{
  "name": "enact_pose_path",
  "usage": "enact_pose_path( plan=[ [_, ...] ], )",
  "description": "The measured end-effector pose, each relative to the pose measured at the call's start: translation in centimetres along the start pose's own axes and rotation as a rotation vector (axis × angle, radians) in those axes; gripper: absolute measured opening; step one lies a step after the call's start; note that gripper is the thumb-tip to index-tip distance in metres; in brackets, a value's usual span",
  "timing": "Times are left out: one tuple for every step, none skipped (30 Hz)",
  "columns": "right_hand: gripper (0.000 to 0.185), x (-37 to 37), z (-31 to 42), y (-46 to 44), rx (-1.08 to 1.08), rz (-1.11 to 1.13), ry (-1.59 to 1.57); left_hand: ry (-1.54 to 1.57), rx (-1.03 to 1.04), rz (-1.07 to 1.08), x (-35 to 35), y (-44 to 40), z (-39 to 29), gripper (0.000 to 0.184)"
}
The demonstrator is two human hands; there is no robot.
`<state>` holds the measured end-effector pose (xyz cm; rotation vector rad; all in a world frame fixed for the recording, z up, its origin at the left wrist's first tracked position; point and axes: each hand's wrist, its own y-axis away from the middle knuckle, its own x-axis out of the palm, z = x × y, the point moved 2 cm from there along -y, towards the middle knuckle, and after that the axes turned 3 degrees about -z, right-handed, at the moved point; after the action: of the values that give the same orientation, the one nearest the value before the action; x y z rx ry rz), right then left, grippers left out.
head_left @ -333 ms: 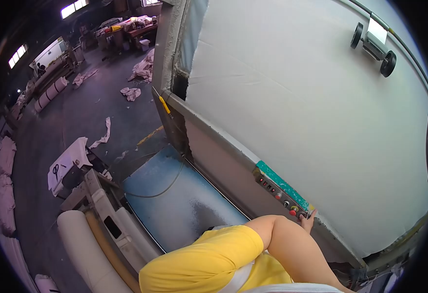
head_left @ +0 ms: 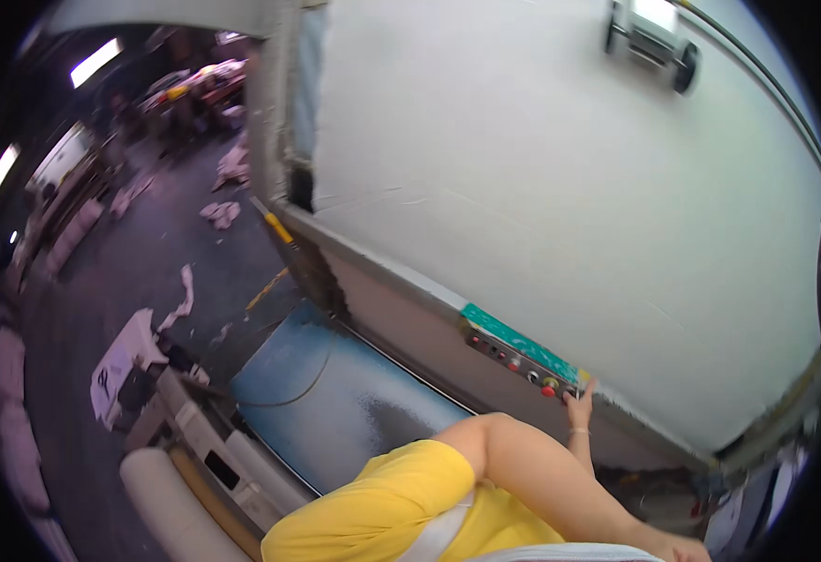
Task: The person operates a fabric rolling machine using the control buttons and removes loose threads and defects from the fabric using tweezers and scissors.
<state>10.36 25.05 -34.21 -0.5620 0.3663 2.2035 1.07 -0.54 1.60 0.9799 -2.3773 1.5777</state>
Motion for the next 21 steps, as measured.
enact_pose_path(
  plan=[
    [0.102,-0.5,1.4,1.0,-0.013,-0.028,0.067,0.039,-0.064,-0.033,3.7,2.3,-9.2,0.029],
    [0.102,-0.6,0.7,1.1,-0.009,-0.046,0.144,0.083,-0.134,-0.061,5.5,3.7,-13.8,0.03],
    [0.102,-0.4,0.4,0.8,-0.009,-0.062,0.219,0.116,-0.206,-0.082,7.3,5.7,-19.1,0.032],
    [0.102,-0.1,0.0,0.4,0.02,-0.059,0.206,0.13,-0.28,-0.108,7.1,5.9,-21.3,0.035],
    [0.103,-0.2,-0.2,0.5,0.046,-0.046,0.194,0.14,-0.348,-0.14,6.8,5.7,-20.2,0.039],
    [0.103,-0.5,-0.3,0.7,0.067,-0.067,0.186,0.094,-0.331,-0.197,5.9,6.7,-20.3,0.035],
    [0.103,-0.7,0.1,0.9,0.09,-0.042,0.166,0.041,-0.31,-0.26,5.1,7.5,-20.5,0.031],
    [0.104,-0.7,0.6,1.1,0.109,-0.009,0.147,0.051,-0.32,-0.261,4.4,8.2,-20.4,0.031],
    [0.104,-0.6,1.1,1.2,0.126,0.031,0.127,-0.071,-0.312,-0.319,3.6,9.0,-20.4,0.029],
    [0.104,-0.6,1.3,1.2,0.133,0.04,0.122,-0.195,-0.3,-0.38,3.0,9.7,-20.4,0.027],
    [0.105,-0.9,1.4,1.2,0.129,0.052,0.09,-0.192,-0.298,-0.396,2.6,10.2,-20.1,0.027],
    [0.105,-1.0,1.4,1.2,0.127,0.066,0.058,-0.316,-0.335,-0.432,2.2,10.7,-19.6,0.026],
    [0.105,-1.0,1.3,1.3,0.129,0.074,0.027,-0.435,-0.375,-0.464,1.8,11.2,-18.9,0.026],
    [0.105,-0.4,1.2,1.3,0.146,0.074,0.029,-0.547,-0.42,-0.484,1.4,11.8,-18.3,0.025],
    [0.105,0.1,0.8,1.1,0.08,0.04,0.074,-0.517,-0.433,-0.466,0.9,12.5,-17.8,0.025],
    [0.106,-0.3,0.5,1.1,0.025,-0.019,0.118,-0.717,-0.42,-0.434,0.4,13.4,-17.5,0.025],
    [0.106,-0.6,1.0,1.5,0.017,-0.022,0.179,-0.91,-0.401,-0.378,-0.1,14.0,-17.2,0.025],
    [0.106,-0.5,1.7,1.7,0.019,-0.028,0.236,-0.884,-0.395,-0.433,-0.5,14.8,-16.9,0.024],
    [0.104,-0.9,2.7,2.1,0.079,0.005,0.225,-0.86,-0.396,-0.489,-0.6,15.4,-17.0,0.023],
    [0.103,-1.1,3.8,2.3,0.129,0.044,0.206,-0.878,-0.465,-0.538,-0.4,15.4,-17.6,0.023],
    [0.103,-1.3,4.0,2.3,0.138,0.039,0.217,-0.903,-0.528,-0.597,-0.3,15.4,-18.0,0.023]
  ],
)
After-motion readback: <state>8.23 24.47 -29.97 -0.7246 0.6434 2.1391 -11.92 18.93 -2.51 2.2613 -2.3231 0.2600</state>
